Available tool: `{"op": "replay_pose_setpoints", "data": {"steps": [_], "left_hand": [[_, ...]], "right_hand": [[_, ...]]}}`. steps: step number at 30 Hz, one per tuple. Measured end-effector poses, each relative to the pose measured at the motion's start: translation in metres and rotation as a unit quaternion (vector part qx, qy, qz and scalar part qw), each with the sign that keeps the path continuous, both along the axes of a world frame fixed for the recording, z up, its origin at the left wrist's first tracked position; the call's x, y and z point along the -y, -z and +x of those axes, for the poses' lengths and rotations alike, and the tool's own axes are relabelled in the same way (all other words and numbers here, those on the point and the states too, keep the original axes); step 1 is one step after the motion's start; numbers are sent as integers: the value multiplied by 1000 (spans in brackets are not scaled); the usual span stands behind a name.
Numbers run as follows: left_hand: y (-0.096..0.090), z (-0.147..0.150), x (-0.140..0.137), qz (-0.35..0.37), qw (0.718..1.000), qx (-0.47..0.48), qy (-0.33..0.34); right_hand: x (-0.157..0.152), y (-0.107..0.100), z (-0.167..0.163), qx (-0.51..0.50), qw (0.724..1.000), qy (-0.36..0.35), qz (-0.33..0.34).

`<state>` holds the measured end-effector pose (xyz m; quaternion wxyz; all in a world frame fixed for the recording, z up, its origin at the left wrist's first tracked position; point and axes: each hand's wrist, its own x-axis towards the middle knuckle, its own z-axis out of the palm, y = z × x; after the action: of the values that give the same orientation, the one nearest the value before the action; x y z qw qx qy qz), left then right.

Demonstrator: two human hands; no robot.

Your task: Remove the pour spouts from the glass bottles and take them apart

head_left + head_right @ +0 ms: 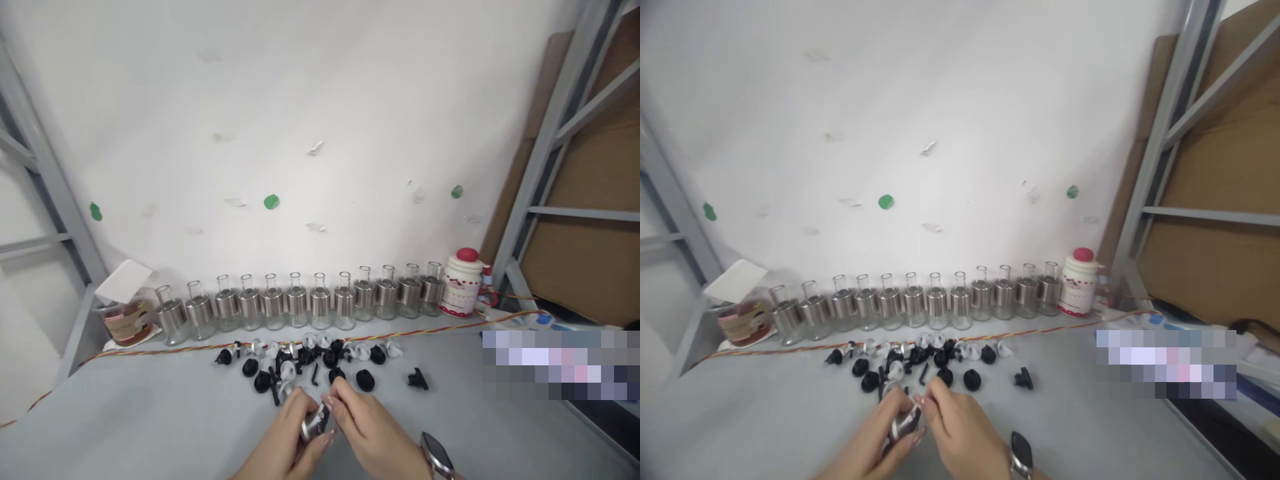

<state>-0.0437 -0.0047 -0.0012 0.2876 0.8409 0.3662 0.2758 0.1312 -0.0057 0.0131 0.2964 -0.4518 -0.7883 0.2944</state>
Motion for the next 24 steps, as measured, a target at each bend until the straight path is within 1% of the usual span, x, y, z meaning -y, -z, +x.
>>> {"op": "replay_pose_setpoints", "data": {"steps": [2,4,6,8,10,13,18,21,24], "left_hand": [[0,0,0,0,1000,7,-6],[0,0,1,-6,1000,11,-10],[-2,1,2,-16,1000,12,-18],[-3,1,2,-32,999,14,-24],[-4,1,3,-45,999,15,-23],[-7,1,4,-54,998,12,-22],[-13,0,5,-75,997,3,-32],[-13,1,5,-61,998,-16,-31],[-11,1,4,-42,998,-23,-32]], "right_hand": [[-2,1,0,-7,1000,6,3],[-3,1,0,-35,999,-5,-23],[-4,1,0,-86,991,-30,-97],[-4,1,0,-136,972,-56,-181],[-3,0,0,-163,957,-73,-228],[-2,0,0,-174,953,-82,-236],[0,4,-1,-172,960,-74,-207],[0,6,-2,-178,962,-66,-196],[-1,7,-3,-180,962,-59,-199]]}}
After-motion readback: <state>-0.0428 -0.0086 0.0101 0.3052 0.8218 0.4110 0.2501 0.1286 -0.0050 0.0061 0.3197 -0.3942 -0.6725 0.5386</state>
